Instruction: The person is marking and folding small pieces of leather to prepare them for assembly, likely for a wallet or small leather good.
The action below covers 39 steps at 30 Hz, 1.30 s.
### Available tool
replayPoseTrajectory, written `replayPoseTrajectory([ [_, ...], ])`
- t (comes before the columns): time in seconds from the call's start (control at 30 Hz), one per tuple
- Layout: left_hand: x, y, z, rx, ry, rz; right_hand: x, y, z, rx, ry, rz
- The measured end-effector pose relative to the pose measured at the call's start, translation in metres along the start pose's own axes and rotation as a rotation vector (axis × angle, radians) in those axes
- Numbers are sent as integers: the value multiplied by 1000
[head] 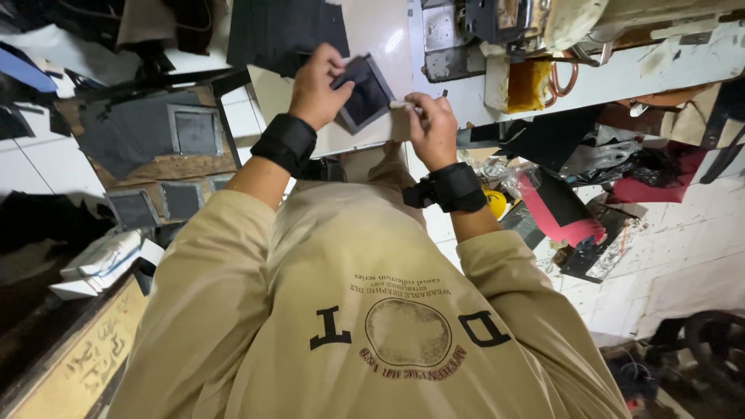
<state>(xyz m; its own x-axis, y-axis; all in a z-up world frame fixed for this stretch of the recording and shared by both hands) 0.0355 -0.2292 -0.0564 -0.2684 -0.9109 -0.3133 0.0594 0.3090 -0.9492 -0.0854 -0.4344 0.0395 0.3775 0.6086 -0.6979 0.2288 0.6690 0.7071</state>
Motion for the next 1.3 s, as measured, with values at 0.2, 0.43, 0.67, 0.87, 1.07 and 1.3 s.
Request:
replayPoseTrajectory([
  [0.2,1,8,-5,-100,-67,70,-1,-14,24,42,-98,58],
  [0.43,-4,-23,-4,-32,59,280,14,-6,36,-41,-79,76],
  [0.67,-5,-26,-2,-104,72,356,29,9,51,-132,-62,18],
  [0.87,-4,-24,-2,-151,104,407,34,26,58,-236,-71,-27],
  [1.07,-5,-26,-2,-158,92,391,31,27,55,-258,-33,-44],
  [1.3,-5,-22,-2,-85,54,356,15,31,26,-341,91,-73],
])
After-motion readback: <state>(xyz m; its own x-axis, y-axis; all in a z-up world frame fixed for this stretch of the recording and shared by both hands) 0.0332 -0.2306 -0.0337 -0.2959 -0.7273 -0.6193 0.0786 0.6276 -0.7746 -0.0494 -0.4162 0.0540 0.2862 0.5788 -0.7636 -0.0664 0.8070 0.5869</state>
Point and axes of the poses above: each hand's wrist, its own z-axis towards the middle knuckle, its own x-axis out of the palm, y = z × x, the point moved 6 cm from there along z, towards the middle knuckle, and after that the axes turned 13 degrees about -y, right-handed, at the moved point
